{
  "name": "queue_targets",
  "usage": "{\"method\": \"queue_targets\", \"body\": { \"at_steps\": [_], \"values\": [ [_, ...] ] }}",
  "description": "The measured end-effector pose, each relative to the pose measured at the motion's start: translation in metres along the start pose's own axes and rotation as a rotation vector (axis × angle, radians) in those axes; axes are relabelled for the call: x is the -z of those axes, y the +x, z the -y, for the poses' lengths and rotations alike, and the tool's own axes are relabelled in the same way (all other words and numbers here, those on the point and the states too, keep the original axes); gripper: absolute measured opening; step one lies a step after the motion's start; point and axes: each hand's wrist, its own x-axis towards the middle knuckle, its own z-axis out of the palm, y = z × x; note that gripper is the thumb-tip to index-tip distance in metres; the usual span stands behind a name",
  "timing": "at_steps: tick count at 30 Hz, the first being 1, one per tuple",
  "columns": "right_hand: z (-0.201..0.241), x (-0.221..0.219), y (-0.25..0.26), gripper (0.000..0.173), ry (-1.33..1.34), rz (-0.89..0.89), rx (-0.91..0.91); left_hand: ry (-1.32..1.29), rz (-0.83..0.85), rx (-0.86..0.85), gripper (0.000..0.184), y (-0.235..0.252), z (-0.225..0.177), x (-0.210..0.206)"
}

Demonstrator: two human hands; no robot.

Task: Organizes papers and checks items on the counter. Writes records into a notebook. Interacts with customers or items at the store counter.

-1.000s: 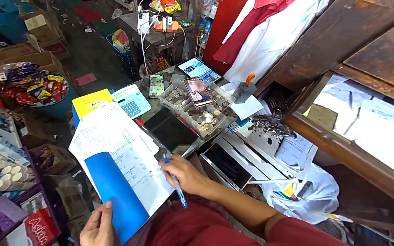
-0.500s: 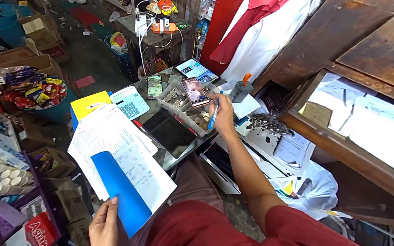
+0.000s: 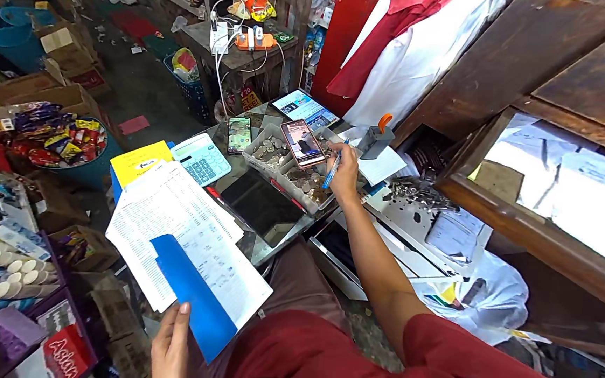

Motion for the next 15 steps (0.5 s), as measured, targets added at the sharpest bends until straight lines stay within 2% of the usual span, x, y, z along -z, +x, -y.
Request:
{"method": "queue_targets", "body": {
  "at_steps": [9,15],
  "values": [
    [-0.0012,0.001,-0.0035,0.027,0.017,0.005,-0.034,0.097,0.042,-0.009,0.043,0.004,0.0012,-0.0017],
    [-0.0002,0.0005,-0.005,0.026,0.033,-0.016,-0.046,0.115,0.069,-0.003,0.042,0.0041,0.0018,-0.004]
  ]
}}
